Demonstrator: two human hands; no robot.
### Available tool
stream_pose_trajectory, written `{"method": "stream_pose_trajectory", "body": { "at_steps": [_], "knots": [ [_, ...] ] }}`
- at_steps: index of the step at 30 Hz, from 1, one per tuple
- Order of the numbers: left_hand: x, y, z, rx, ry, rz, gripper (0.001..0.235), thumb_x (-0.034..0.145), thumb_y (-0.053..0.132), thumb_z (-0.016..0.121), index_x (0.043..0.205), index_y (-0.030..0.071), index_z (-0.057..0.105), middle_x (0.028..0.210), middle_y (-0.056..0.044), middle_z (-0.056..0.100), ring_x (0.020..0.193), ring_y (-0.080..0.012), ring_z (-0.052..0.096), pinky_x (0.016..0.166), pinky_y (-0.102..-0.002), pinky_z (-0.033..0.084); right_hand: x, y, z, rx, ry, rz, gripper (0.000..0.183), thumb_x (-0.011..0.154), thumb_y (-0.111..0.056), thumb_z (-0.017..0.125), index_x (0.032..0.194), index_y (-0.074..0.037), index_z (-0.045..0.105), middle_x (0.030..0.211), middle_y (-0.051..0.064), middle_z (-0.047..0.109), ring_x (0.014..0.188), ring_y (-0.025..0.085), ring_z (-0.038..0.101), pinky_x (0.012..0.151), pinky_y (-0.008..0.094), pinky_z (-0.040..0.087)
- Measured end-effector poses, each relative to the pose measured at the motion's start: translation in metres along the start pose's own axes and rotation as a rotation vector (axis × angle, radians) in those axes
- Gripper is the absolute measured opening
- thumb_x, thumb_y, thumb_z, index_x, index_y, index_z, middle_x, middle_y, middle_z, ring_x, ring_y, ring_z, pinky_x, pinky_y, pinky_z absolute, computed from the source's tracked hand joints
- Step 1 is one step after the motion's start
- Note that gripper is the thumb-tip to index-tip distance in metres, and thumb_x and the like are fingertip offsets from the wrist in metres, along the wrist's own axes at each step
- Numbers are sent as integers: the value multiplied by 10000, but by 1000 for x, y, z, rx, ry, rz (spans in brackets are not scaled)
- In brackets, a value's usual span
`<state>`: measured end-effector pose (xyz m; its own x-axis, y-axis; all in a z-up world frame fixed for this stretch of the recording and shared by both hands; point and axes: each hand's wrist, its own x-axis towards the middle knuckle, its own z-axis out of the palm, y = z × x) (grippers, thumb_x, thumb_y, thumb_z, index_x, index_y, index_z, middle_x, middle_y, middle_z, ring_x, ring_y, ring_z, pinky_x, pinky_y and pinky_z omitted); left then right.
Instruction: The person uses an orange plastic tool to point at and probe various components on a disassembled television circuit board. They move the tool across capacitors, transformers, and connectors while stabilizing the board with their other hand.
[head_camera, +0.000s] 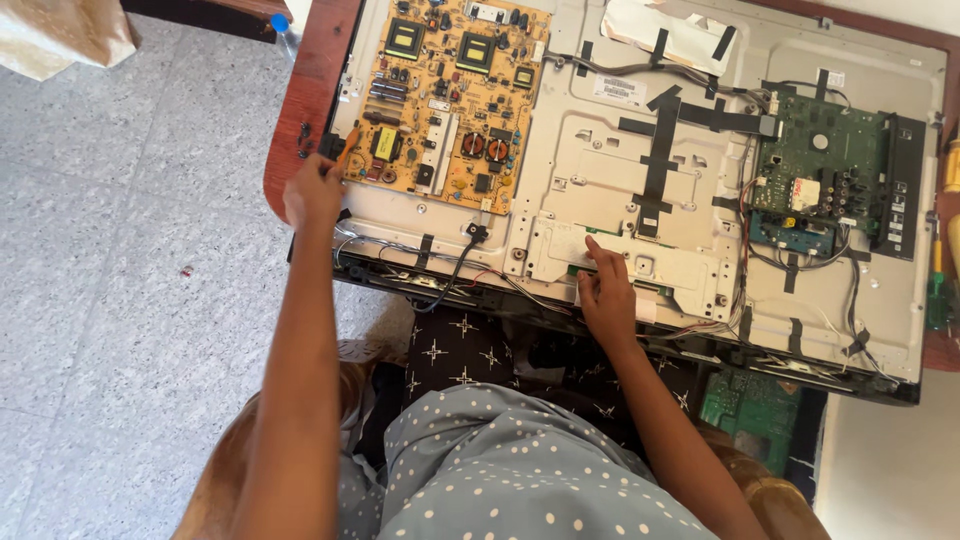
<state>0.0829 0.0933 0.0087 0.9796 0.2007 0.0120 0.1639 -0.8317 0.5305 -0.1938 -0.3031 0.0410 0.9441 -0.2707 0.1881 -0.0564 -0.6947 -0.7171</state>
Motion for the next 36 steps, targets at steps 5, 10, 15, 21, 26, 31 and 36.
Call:
{"method": "stream_pose_trajectory", "body": {
  "at_steps": [5, 10, 15, 21, 26, 31, 36],
  "knots": [
    [2, 7, -10, -126, -152, -137, 169, 968, 339, 701, 999, 177, 744, 810, 14, 771, 754, -170, 742, 714, -360, 544, 1, 0, -1, -10, 6, -16, 538, 977, -63, 634, 1497, -147, 529, 1213, 111, 613, 734, 174, 617, 691, 334, 534],
    [-13, -4, -17, -96, -119, -91, 154, 938, 331, 731, 979, 190, 776, 780, 32, 763, 774, -135, 732, 709, -342, 535, 1, -1, -1, 2, -5, 11, 519, 974, -68, 640, 1478, -152, 547, 1205, 99, 614, 739, 167, 620, 696, 329, 537],
    [0, 33, 0, -30, -19, -75, 179, 905, 360, 752, 998, 209, 779, 881, -57, 760, 849, -259, 722, 714, -424, 547, 1, -4, -2, 1, -15, 27, 489, 976, -71, 643, 1453, -154, 572, 1205, 96, 606, 733, 160, 622, 675, 327, 536],
    [0, 27, 8, -12, -5, -10, 159, 937, 310, 727, 1049, 215, 789, 992, -89, 759, 933, -317, 722, 783, -464, 568, 0, -2, -1, -8, 0, 15, 497, 979, -59, 637, 1463, -143, 565, 1213, 98, 595, 749, 164, 626, 693, 332, 540],
    [-7, -12, 12, 123, 141, 330, 301, 925, 131, 667, 1209, 175, 758, 1066, -183, 692, 961, -383, 669, 790, -495, 535, 1, 0, 0, -6, 9, -7, 521, 964, -40, 635, 1469, -146, 556, 1228, 107, 592, 750, 173, 624, 697, 343, 536],
    [-19, -11, -10, 112, -101, 222, 235, 951, 194, 667, 1168, 152, 748, 1062, -159, 710, 1035, -386, 665, 881, -524, 523, 0, -1, -2, -15, 17, 6, 541, 958, -31, 635, 1478, -153, 549, 1225, 106, 591, 755, 170, 625, 712, 343, 538],
    [-55, 6, -46, 194, -35, -27, 213, 1028, 313, 603, 1123, 183, 743, 1073, -152, 711, 1000, -395, 684, 831, -528, 537, 0, -1, -1, 1, 11, 22, 552, 962, -35, 633, 1492, -159, 539, 1227, 101, 591, 753, 173, 619, 718, 337, 542]
  ]
}}
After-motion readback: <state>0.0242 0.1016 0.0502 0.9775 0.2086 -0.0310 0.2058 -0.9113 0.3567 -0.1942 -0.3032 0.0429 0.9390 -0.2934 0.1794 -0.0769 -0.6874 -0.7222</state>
